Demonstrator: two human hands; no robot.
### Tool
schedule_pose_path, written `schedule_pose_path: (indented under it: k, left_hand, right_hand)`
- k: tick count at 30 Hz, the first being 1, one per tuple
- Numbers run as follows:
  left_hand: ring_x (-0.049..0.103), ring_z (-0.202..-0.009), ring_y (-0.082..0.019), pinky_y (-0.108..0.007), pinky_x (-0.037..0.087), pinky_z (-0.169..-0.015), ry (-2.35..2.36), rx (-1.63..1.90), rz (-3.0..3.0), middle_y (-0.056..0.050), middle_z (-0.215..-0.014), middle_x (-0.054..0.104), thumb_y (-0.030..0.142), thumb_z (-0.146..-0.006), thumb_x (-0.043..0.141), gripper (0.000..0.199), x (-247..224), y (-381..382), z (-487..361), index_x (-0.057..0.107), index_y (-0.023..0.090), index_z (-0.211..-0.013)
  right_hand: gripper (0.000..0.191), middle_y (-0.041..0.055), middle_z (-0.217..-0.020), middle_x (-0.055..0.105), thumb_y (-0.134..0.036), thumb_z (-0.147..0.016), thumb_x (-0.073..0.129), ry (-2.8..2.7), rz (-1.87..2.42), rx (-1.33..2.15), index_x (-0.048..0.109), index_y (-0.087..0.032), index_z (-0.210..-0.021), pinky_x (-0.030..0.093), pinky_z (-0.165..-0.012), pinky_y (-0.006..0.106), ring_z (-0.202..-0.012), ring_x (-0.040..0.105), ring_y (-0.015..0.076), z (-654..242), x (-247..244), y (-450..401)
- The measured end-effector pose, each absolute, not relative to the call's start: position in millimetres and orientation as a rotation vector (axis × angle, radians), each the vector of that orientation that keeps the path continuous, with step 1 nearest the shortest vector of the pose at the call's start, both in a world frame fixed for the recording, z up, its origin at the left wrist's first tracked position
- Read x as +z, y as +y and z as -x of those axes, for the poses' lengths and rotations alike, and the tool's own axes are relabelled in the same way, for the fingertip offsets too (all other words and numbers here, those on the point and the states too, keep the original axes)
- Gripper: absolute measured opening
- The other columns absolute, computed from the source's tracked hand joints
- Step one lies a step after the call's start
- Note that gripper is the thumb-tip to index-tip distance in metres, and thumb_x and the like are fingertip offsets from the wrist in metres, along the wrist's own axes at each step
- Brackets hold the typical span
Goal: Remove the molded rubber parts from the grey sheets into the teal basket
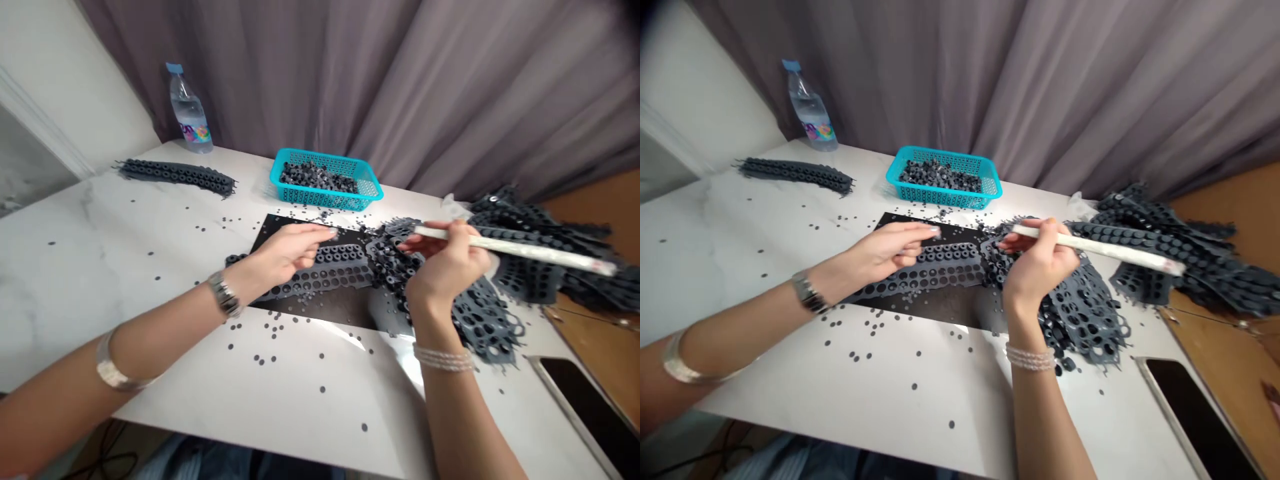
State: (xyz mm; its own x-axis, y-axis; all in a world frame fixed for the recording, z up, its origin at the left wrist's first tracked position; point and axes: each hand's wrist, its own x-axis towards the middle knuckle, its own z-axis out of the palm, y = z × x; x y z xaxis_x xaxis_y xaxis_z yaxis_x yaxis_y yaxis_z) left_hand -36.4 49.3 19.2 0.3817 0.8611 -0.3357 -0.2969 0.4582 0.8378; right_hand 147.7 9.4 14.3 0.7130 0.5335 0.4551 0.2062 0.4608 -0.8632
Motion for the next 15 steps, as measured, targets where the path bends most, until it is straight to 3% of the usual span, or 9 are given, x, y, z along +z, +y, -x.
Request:
schedule_pose_path:
  k: [2, 6, 9, 11, 13, 15]
  left_hand:
    - [0.030, -0.042, 0.000, -0.016, 0.013, -0.036, 0.792, 0.805, -0.811, 0.005, -0.054, 0.041, 0.004, -0.073, 0.075, 0.010, 31.0, 51.7, -5.5, 0.067, 0.010, -0.072]
    - [0.024, -0.042, -0.001, -0.015, 0.011, -0.036, 0.762, 0.781, -0.651, 0.007, -0.052, 0.037, 0.004, -0.072, 0.076, 0.020, 46.1, 63.8, -63.1, 0.060, 0.014, -0.066]
    - [0.027, -0.044, -0.001, -0.014, 0.018, -0.038, 0.774, 0.822, -0.573, 0.005, -0.055, 0.039, 0.003, -0.082, 0.064, 0.025, 37.6, 81.5, -56.9, 0.053, 0.015, -0.063]
    - [0.032, -0.045, -0.002, -0.014, 0.026, -0.040, 0.833, 0.878, -0.533, 0.004, -0.059, 0.044, 0.003, -0.088, 0.055, 0.019, 26.1, 98.5, -32.1, 0.057, 0.014, -0.072]
    - [0.050, -0.059, -0.006, -0.018, 0.044, -0.051, 0.900, 0.964, -0.530, -0.001, -0.078, 0.059, 0.016, -0.092, 0.054, 0.007, 17.8, 120.3, -0.4, 0.062, 0.014, -0.092]
    - [0.063, -0.090, -0.015, -0.033, 0.056, -0.076, 0.953, 1.066, -0.569, -0.007, -0.113, 0.064, 0.035, -0.093, 0.055, 0.025, 18.1, 146.5, 27.9, 0.061, 0.020, -0.113]
  right_hand:
    - [0.023, -0.0035, -0.051, 0.053, -0.027, -0.089, 0.045, -0.675, 1.069, 0.118, 0.056, -0.021, -0.070, 0.044, -0.036, 0.025, -0.042, 0.055, 0.0129, -166.1, 21.1, 9.7]
    - [0.027, -0.0023, -0.049, 0.054, -0.026, -0.090, 0.041, -0.567, 1.035, 0.029, 0.057, -0.018, -0.069, 0.043, -0.033, 0.024, -0.039, 0.053, 0.0129, -183.5, 25.1, 7.1]
    - [0.027, -0.0034, -0.048, 0.054, -0.027, -0.091, 0.042, -0.581, 1.031, 0.084, 0.057, -0.019, -0.070, 0.042, -0.032, 0.023, -0.037, 0.053, 0.0117, -178.5, 24.3, 4.9]
    - [0.026, -0.0045, -0.048, 0.054, -0.028, -0.091, 0.043, -0.610, 1.027, 0.133, 0.056, -0.019, -0.071, 0.042, -0.033, 0.021, -0.037, 0.053, 0.0104, -171.2, 24.2, 4.0]
    - [0.026, -0.0055, -0.049, 0.054, -0.032, -0.092, 0.045, -0.640, 1.016, 0.181, 0.056, -0.018, -0.073, 0.043, -0.036, 0.020, -0.037, 0.053, 0.0090, -163.9, 24.6, 3.3]
    - [0.027, -0.0054, -0.049, 0.055, -0.036, -0.092, 0.048, -0.656, 1.008, 0.230, 0.057, -0.017, -0.074, 0.043, -0.037, 0.020, -0.038, 0.053, 0.0087, -158.4, 24.7, 2.2]
